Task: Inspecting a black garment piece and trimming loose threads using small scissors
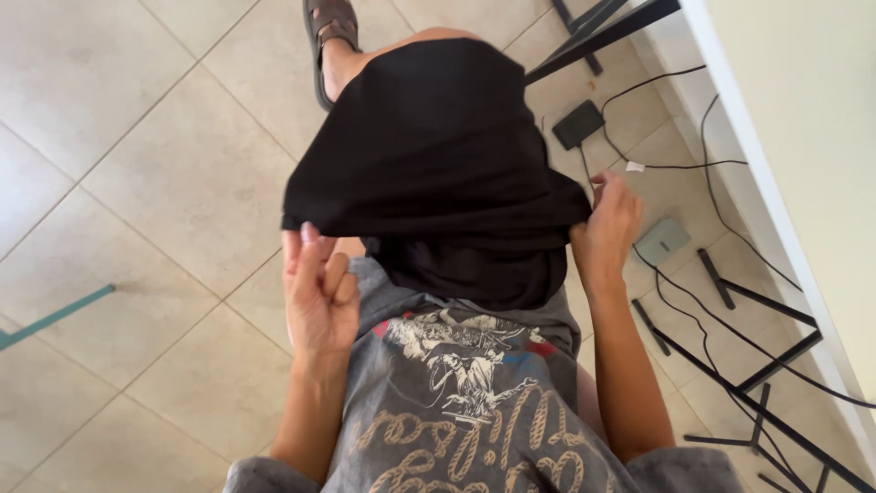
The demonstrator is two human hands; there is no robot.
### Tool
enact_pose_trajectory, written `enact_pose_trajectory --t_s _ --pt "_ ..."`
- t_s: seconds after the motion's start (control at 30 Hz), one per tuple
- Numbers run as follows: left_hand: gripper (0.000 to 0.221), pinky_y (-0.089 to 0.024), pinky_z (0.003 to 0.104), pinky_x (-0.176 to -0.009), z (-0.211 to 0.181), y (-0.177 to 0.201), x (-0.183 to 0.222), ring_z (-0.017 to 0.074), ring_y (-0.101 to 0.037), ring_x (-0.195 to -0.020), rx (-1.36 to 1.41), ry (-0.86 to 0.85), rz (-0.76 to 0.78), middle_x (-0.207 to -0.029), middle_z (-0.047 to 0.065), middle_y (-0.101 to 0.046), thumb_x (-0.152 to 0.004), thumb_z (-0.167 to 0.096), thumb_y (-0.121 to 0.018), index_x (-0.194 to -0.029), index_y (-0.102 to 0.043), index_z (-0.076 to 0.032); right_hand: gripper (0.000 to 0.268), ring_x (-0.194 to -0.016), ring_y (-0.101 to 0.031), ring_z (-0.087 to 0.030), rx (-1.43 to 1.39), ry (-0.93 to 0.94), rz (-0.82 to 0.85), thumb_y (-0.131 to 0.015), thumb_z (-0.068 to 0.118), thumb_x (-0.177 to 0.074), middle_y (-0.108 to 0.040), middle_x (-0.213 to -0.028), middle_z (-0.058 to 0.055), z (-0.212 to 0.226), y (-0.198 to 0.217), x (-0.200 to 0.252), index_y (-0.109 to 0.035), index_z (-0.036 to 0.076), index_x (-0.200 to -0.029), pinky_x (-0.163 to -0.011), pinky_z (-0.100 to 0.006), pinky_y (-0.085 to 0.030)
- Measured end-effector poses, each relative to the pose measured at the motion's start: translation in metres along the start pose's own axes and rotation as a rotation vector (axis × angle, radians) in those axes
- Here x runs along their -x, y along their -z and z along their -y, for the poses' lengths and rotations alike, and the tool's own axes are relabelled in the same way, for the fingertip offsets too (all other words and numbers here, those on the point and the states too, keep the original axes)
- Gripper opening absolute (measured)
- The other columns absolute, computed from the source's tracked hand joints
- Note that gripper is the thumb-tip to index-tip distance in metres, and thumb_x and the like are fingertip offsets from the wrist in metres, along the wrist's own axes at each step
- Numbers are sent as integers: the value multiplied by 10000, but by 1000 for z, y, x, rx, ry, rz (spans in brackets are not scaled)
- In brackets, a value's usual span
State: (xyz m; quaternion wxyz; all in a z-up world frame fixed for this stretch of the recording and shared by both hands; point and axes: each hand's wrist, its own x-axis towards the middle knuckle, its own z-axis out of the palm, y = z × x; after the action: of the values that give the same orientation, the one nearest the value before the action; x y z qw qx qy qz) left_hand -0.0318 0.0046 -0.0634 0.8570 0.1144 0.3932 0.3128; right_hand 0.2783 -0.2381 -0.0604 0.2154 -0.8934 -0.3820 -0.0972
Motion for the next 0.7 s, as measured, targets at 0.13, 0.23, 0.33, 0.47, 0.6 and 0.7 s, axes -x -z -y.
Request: enact_pose_trajectory --t_s 0.13,0.23,0.33,0.47,0.6,0.7 --pt "400 -199 82 -395 -38 -1 2 -29 -216 -550 -29 -99 4 -1024 -84 -653 -1171 -162 -536 -1555 -541 -274 495 -925 -684 -564 31 -317 31 -738 -225 -815 -755 -1000 -286 -70 13 35 -649 -28 -1261 -898 -600 -514" --pt "331 -180 72 -424 -67 -10 1 -45 -258 -571 21 -112 8 -1059 -67 -662 -1188 -184 -518 -1512 -574 -221 406 -890 -674 -526 130 -380 -96 -680 -86 -900 -741 -973 -209 -96 54 61 -647 56 -1279 -877 -568 -536" --pt "141 -110 155 -400 -75 -22 3 30 -144 -538 299 -66 22 -1201 88 -716 -1169 -92 -581 -1067 -677 -112 295 -873 -551 -339 66 -359 -141 -504 -141 -944 -599 -995 -187 -91 73 69 -609 -75 -1212 -752 -466 -450" --pt "370 -163 78 -394 -62 -22 4 -20 -187 -534 1 -116 -1 -1286 27 -741 -1165 -161 -548 -1534 -574 -171 255 -843 -714 -409 8 -397 -206 -654 -29 -1004 -739 -926 -142 -55 61 69 -703 85 -1227 -866 -447 -555" --pt "208 -180 71 -392 -61 4 -7 -44 -201 -558 -134 -122 -12 -1097 -80 -708 -1167 -151 -541 -1348 -635 -190 191 -811 -692 -402 82 -333 -179 -630 11 -1074 -718 -873 -119 -75 60 86 -709 87 -1230 -872 -437 -567" --pt "184 -127 69 -453 -98 37 -19 -24 -173 -592 -132 -194 -47 -966 -164 -593 -1223 -212 -509 -1343 -648 -224 218 -814 -653 -365 230 -275 -159 -649 5 -1086 -686 -869 -89 -138 66 114 -739 92 -1264 -887 -438 -559"
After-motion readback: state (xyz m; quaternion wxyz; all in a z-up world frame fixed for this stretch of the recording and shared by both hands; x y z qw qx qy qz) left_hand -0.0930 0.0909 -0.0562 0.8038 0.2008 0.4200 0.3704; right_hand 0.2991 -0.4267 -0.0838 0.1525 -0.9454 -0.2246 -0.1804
